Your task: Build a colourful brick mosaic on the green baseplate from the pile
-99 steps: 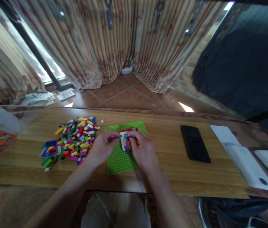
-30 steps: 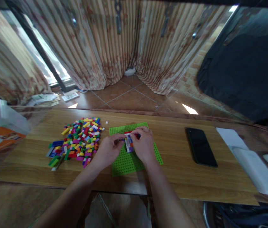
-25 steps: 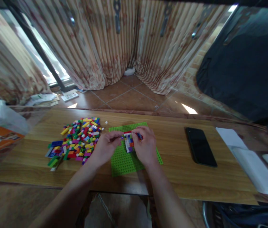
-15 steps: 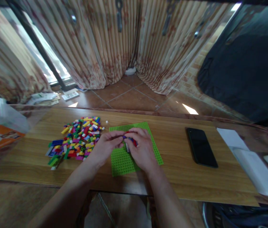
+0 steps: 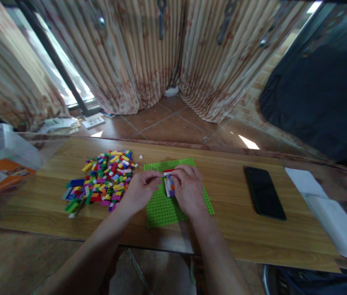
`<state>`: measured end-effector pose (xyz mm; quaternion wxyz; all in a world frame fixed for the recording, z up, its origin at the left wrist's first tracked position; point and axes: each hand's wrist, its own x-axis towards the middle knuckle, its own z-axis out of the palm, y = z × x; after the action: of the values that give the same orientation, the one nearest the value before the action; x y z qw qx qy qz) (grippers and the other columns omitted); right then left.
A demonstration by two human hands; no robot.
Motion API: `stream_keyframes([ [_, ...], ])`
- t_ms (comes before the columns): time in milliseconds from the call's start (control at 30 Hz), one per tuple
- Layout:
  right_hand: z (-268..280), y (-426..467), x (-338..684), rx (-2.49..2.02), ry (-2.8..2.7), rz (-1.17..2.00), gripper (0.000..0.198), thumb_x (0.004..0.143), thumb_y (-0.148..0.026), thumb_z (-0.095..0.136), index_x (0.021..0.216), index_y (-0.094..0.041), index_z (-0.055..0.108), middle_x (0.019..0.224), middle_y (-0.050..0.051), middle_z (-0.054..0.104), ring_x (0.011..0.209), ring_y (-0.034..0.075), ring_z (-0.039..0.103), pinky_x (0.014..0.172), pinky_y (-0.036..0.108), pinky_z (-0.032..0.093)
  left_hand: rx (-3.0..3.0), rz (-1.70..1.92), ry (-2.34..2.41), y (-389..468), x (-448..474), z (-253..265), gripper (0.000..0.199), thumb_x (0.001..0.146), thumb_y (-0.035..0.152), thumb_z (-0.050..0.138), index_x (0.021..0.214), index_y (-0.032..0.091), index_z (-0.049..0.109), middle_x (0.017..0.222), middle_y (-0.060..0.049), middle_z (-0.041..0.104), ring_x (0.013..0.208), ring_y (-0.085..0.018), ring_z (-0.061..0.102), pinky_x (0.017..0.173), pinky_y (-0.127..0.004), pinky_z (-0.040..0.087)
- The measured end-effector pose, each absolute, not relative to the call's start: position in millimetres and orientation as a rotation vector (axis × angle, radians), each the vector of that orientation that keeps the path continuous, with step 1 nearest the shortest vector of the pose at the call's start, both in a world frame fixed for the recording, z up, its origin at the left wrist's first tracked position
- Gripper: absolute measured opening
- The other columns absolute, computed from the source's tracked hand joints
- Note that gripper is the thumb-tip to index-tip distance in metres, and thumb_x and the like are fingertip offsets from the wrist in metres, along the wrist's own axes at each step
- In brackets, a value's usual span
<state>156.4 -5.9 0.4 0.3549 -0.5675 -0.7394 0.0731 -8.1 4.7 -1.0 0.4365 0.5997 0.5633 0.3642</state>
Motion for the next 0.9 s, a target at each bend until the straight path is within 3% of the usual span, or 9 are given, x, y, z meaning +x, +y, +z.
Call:
stream_keyframes([
  [467,-5.9,2.2,146.7,-1.527,-1.893,0.167,0.017,0.088,-0.023,0.057,0.085,-0.021,0.073,0.104,0.009,0.067,0.100,0.026,0.057,0.091,0.044,0.046,1.709,0.683,1.513,-3.2,-2.6,16.6,0.033,0.087,0.012,0.052,0.111,0.017,0.074,0.104,-0.008,0.077,0.090,-0.021,0.071,0.088,-0.032,0.051],
  [900,-2.2,1.1,144.5,-1.579,-1.697,0.256,0.020,0.087,-0.032,0.057,0.079,-0.021,0.071,0.098,0.009,0.067,0.097,0.025,0.060,0.090,0.044,0.046,1.768,0.670,1.490,-6.0,-1.2,15.8,0.033,0.088,0.014,0.050,0.108,0.020,0.075,0.099,-0.006,0.078,0.082,-0.018,0.070,0.079,-0.028,0.051],
])
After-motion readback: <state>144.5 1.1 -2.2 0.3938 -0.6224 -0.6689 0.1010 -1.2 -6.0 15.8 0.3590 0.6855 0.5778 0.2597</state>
